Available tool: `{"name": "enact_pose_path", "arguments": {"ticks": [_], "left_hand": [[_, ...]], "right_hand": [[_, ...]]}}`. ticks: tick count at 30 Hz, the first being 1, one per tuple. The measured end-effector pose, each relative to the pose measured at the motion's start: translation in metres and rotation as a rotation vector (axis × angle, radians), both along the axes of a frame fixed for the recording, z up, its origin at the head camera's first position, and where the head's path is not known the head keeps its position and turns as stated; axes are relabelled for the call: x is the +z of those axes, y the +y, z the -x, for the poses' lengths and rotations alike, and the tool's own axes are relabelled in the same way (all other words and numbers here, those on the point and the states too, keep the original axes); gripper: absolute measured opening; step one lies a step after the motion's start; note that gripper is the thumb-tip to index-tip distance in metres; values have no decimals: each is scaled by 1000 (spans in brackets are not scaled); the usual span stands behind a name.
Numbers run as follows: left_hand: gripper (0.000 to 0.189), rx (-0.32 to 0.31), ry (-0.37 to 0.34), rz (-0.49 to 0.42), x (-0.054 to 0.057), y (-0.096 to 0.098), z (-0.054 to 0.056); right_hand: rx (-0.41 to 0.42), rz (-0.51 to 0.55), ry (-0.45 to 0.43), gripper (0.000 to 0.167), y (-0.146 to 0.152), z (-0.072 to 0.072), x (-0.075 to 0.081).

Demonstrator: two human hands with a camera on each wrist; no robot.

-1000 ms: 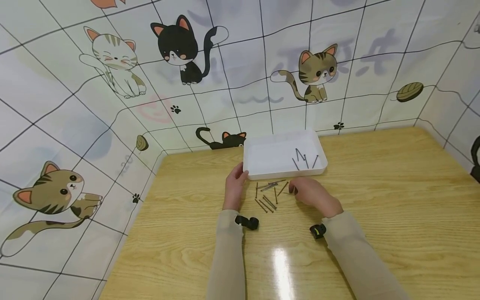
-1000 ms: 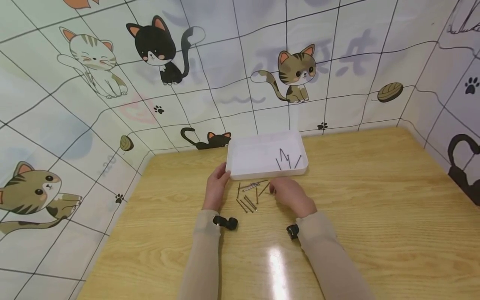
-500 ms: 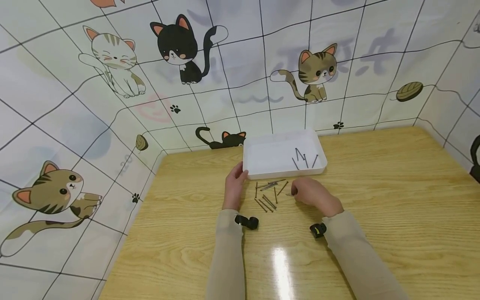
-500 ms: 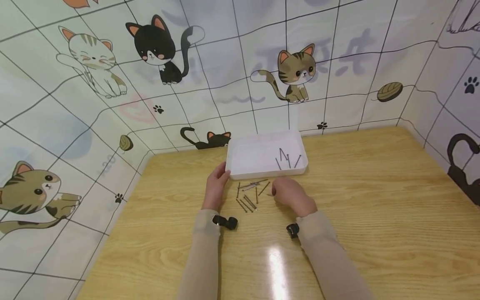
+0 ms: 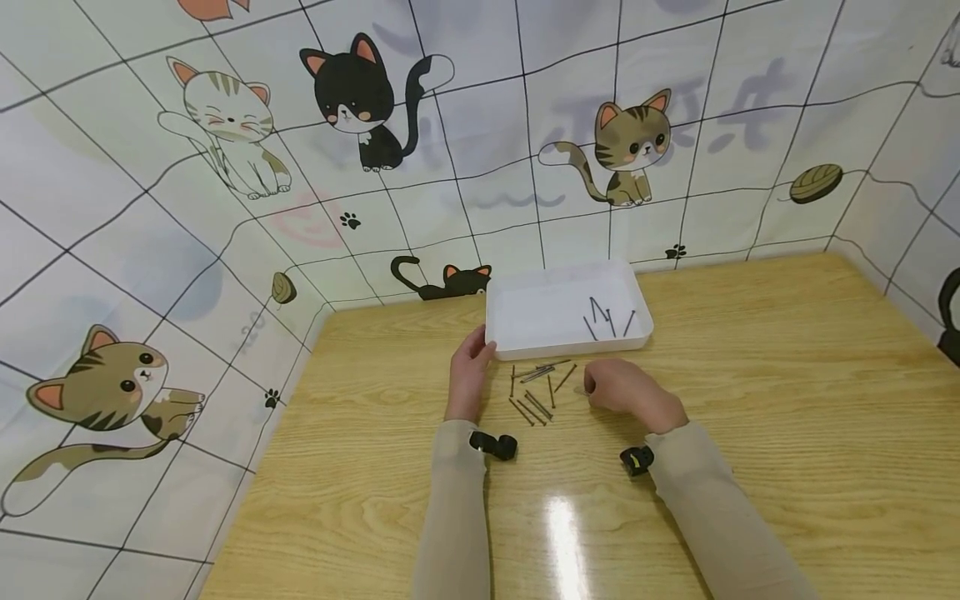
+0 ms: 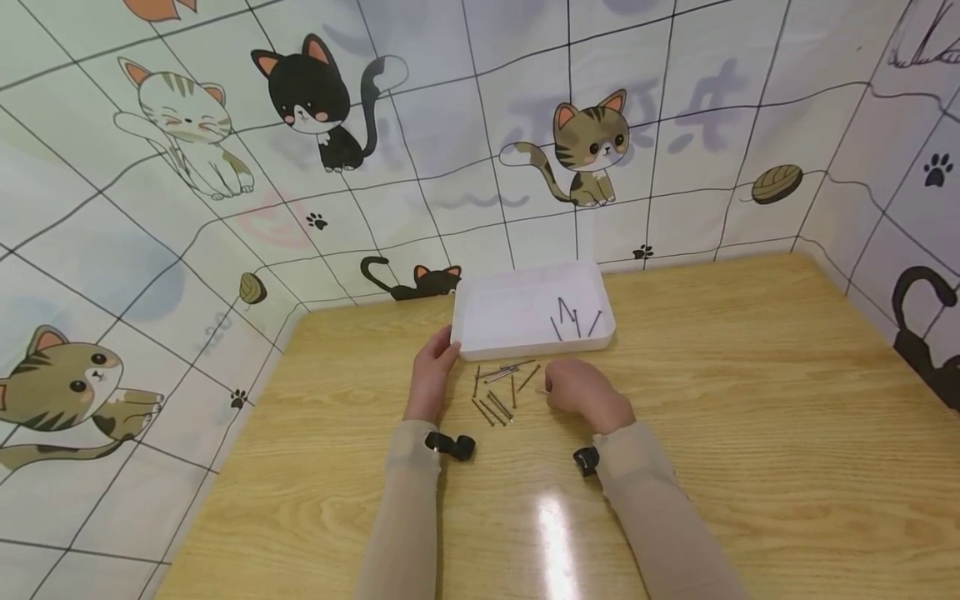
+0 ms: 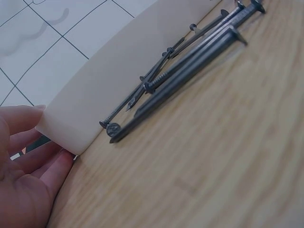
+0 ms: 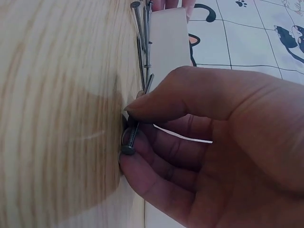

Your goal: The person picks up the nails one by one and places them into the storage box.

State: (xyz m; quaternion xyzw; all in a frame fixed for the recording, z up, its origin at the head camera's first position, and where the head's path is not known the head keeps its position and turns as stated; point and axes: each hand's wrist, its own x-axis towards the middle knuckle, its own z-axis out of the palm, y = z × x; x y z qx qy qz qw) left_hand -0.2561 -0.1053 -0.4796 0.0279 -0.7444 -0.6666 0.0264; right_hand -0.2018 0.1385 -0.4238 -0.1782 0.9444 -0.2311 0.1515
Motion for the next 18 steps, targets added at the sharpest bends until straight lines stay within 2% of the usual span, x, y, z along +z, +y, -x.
{"name": "enact_pose_path", "arguments": {"ticks": [3, 9, 13, 18], "left_hand": [[41, -7, 3, -10, -1, -1, 1], [43, -37, 7, -32, 1, -3, 2], [44, -47, 7, -37, 2, -3, 2], [42, -28, 3, -27, 1, -3, 2]], "right_hand": [[-5, 23, 19, 7, 2, 0, -1], [-9, 83, -17, 29, 6, 1, 0], [14, 100, -42, 33, 9, 2, 2], [37, 141, -91, 36, 11, 1, 2]]}}
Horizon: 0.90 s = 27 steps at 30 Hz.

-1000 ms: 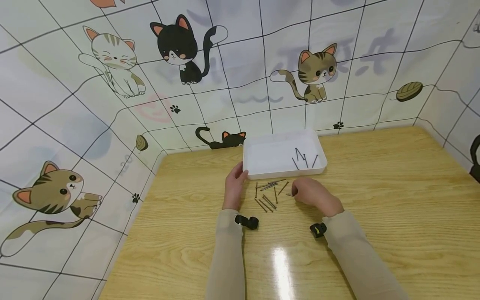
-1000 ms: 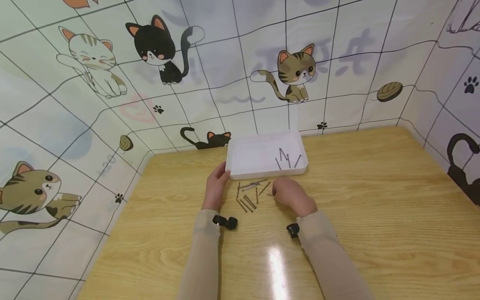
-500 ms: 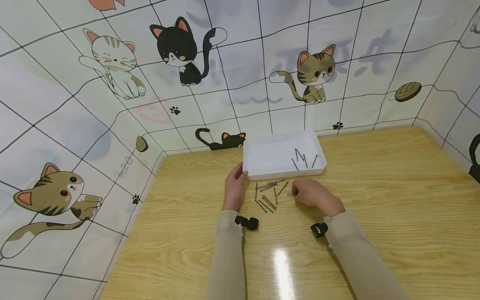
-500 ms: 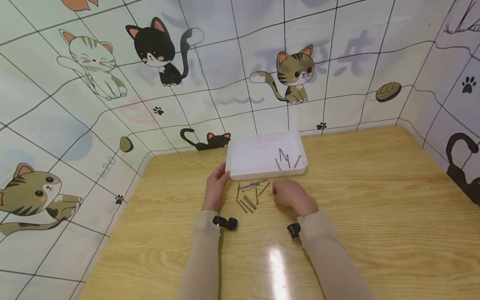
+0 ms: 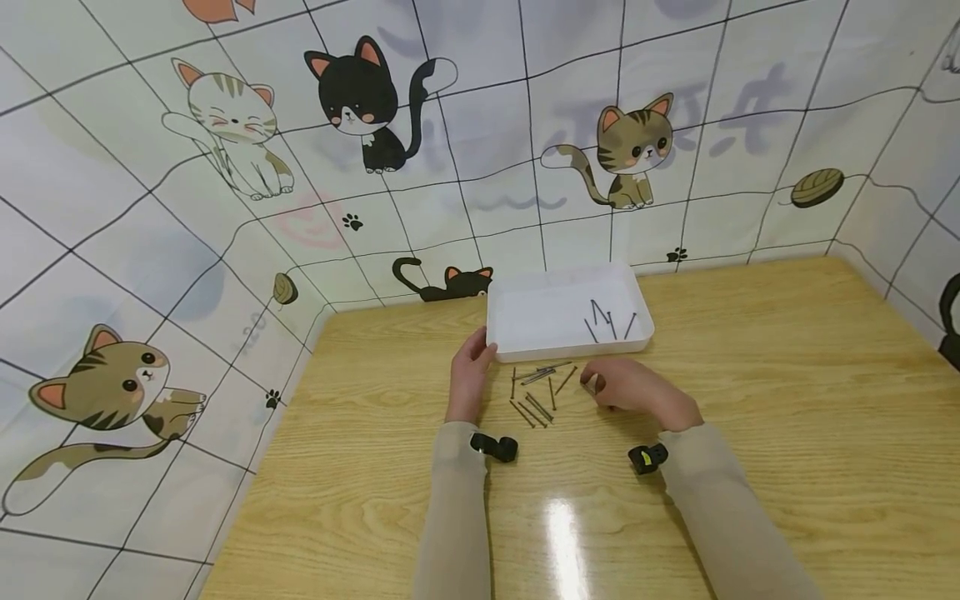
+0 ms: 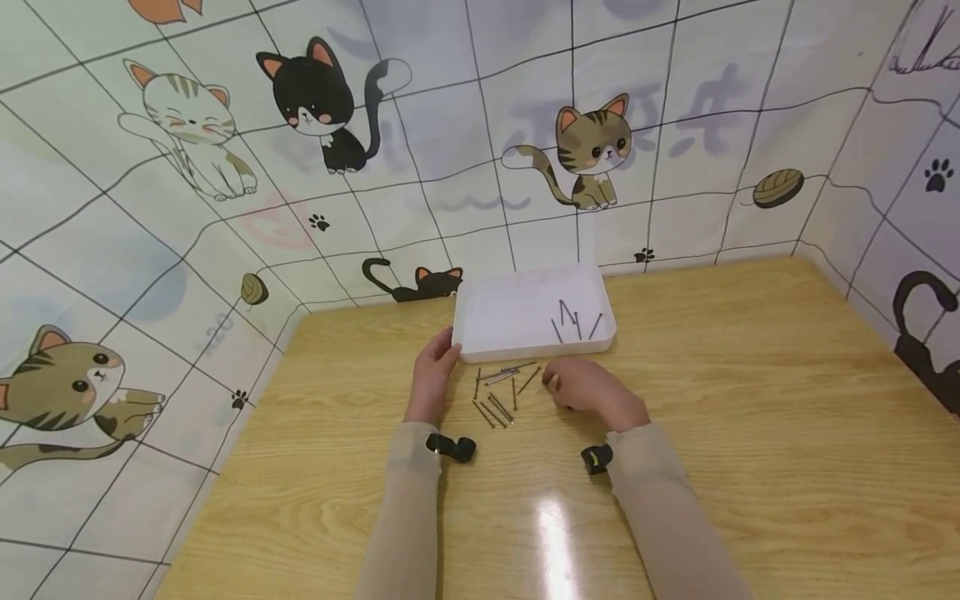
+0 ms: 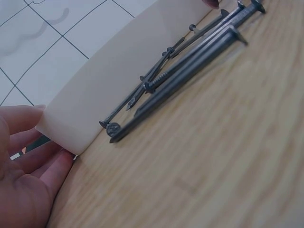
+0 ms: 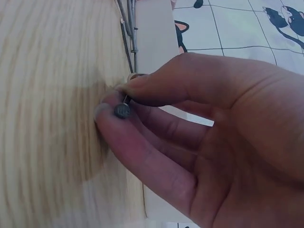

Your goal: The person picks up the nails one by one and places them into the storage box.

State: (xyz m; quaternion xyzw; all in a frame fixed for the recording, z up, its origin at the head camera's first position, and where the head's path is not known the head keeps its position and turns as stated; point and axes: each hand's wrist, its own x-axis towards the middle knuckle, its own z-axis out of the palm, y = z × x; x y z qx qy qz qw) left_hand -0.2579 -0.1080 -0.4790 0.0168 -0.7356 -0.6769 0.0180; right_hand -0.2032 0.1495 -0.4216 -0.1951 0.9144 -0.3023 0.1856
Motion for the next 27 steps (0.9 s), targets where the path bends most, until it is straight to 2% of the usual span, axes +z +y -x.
{"name": "enact_pose_path", "arguments": {"ticks": [6, 14, 16, 19, 21, 23, 27], "left_hand": [[42, 10, 13, 11, -1, 1, -2], [44, -9, 8, 0, 19, 4, -10], [43, -1, 18, 9, 14, 4, -6], [43, 0, 26, 14, 13, 4, -5], [43, -2, 33, 16, 14, 4, -5], [44, -9, 26, 16, 21, 5, -10], [44, -8, 15, 3, 20, 4, -10]], "right_hand": [[-21, 58, -45, 37, -1, -1, -2], [-88, 141, -71, 31, 2, 6, -1], [-115, 172, -69, 30, 4, 8, 0], [-152, 219, -55, 29, 6, 11, 1], [-180, 255, -51, 28, 6, 12, 0], [-208, 286, -31, 28, 7, 13, -1], [-280, 378, -25, 30, 8, 13, -1]]}}
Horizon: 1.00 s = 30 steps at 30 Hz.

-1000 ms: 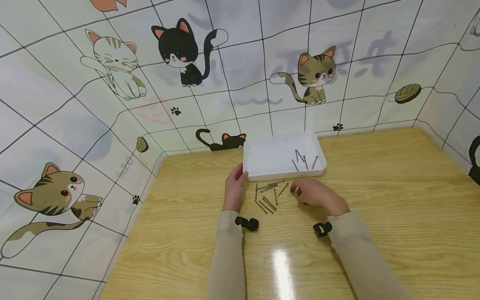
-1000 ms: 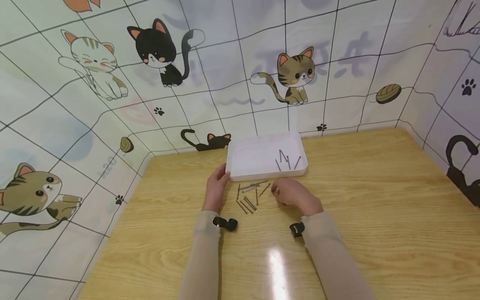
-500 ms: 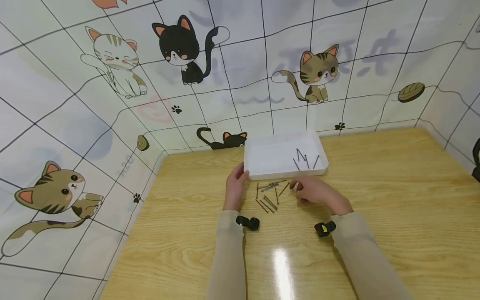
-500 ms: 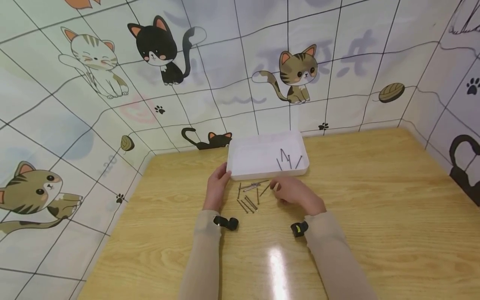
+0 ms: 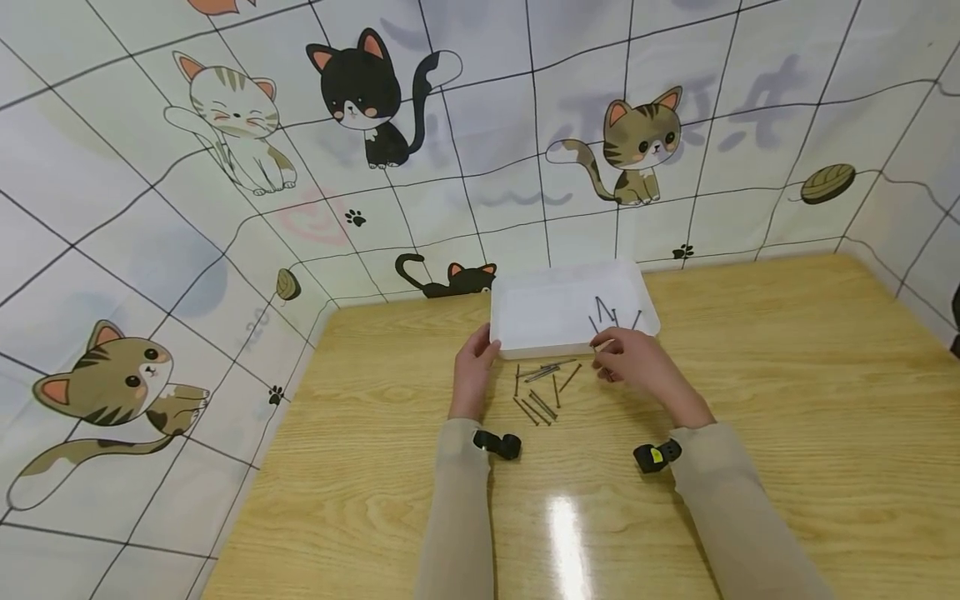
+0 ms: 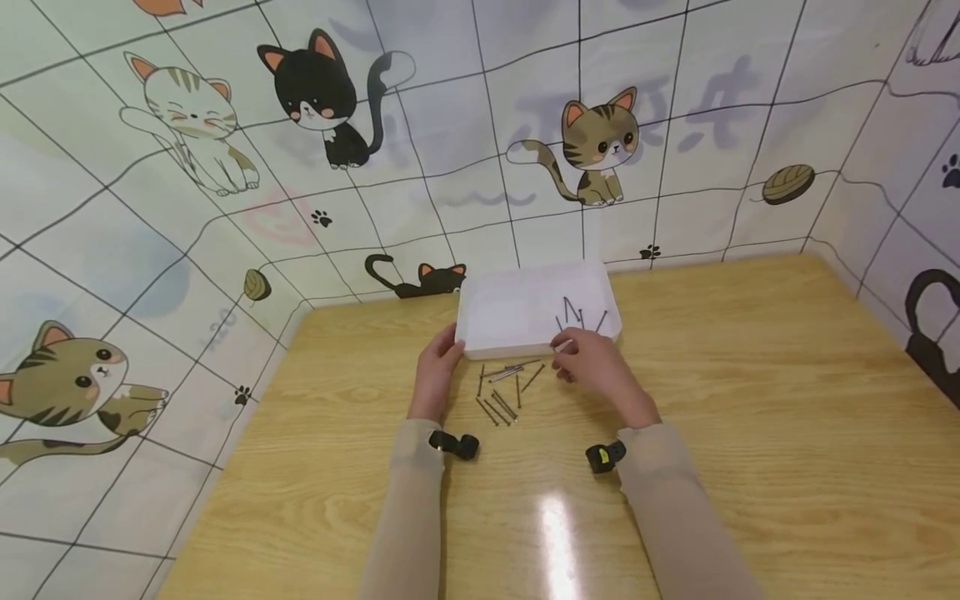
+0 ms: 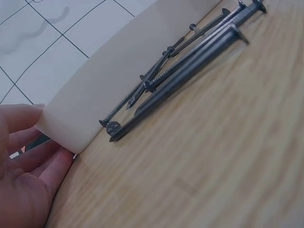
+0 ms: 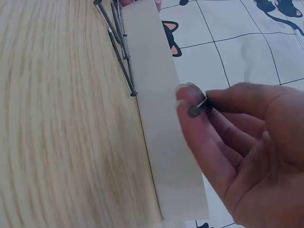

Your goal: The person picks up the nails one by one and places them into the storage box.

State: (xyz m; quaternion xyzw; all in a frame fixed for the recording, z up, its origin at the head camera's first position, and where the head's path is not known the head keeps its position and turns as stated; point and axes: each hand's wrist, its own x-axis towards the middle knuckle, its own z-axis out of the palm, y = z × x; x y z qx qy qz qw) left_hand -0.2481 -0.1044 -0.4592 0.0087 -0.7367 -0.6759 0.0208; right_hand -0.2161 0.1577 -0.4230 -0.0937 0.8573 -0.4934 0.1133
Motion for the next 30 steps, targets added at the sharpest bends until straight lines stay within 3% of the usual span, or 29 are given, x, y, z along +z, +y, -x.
{"name": "enact_pose_path", "arguments": {"ticks": [5, 11, 15, 20, 24, 27, 30], "left_hand": [[43, 17, 18, -4, -12, -2, 7], [42, 18, -4, 16, -27, 1, 8], [42, 31, 6, 17, -30, 1, 8], [43, 26, -6, 14, -25, 0, 7], [43, 9, -13, 2, -10, 0, 1], [44, 1, -12, 15, -1, 1, -3], [44, 4, -9, 20, 1, 0, -3]], "right_hand": [[-72, 95, -4, 34, 2, 0, 3], [-135, 94, 21, 34, 11, -4, 5], [-142, 103, 40, 34, 14, 0, 8], [-140, 56, 74, 35, 15, 14, 17], [-137, 9, 94, 35, 16, 24, 25], [-125, 31, 85, 33, 15, 32, 29], [-113, 88, 46, 31, 15, 42, 29]]}}
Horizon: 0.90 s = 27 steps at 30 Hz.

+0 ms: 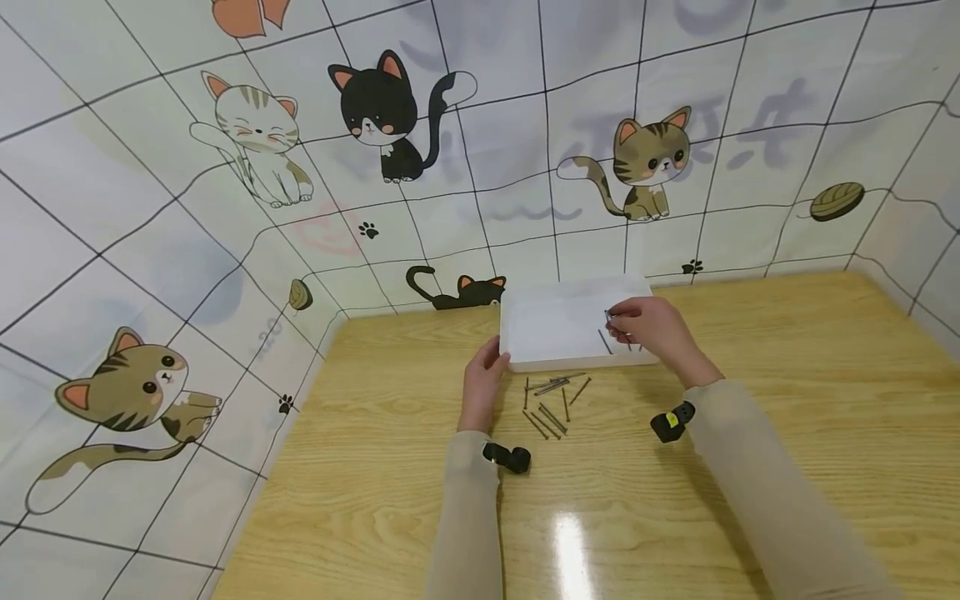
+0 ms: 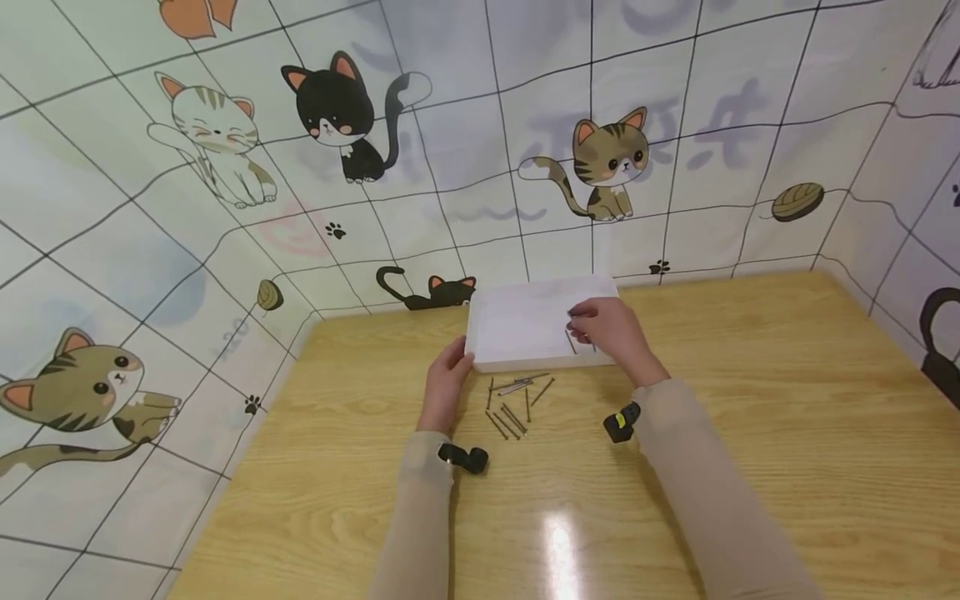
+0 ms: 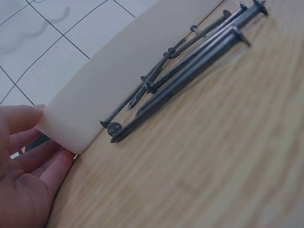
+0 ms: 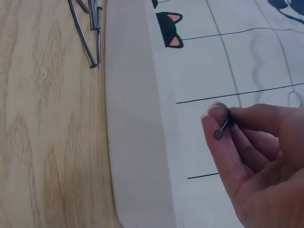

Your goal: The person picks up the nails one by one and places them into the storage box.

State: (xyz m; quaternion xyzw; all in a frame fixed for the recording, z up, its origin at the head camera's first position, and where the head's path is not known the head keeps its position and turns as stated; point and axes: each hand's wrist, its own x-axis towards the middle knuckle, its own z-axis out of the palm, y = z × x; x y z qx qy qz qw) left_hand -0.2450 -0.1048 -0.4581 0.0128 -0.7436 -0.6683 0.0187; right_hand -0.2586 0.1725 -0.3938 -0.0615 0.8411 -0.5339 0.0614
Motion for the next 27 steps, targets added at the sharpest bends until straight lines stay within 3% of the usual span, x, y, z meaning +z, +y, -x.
{"name": "enact_pose_path", "arguments": {"ticks": [5, 11, 15, 22, 27], "left_hand": [[43, 24, 11, -5, -14, -5, 10], [42, 41, -7, -5, -25, -7, 14], [43, 28, -16, -31, -20, -6, 12], [44, 4, -9, -32, -1, -2, 1], [43, 15, 16, -37, -9, -1, 6]], "right_hand": [[5, 86, -78, 31, -5, 20, -5], [-5, 15, -106, 34, -14, 44, -9], [12, 32, -149, 34, -20, 54, -8], [-9, 32, -201, 36, -23, 73, -13], [-25, -33, -221, 39, -23, 89, -25]]}}
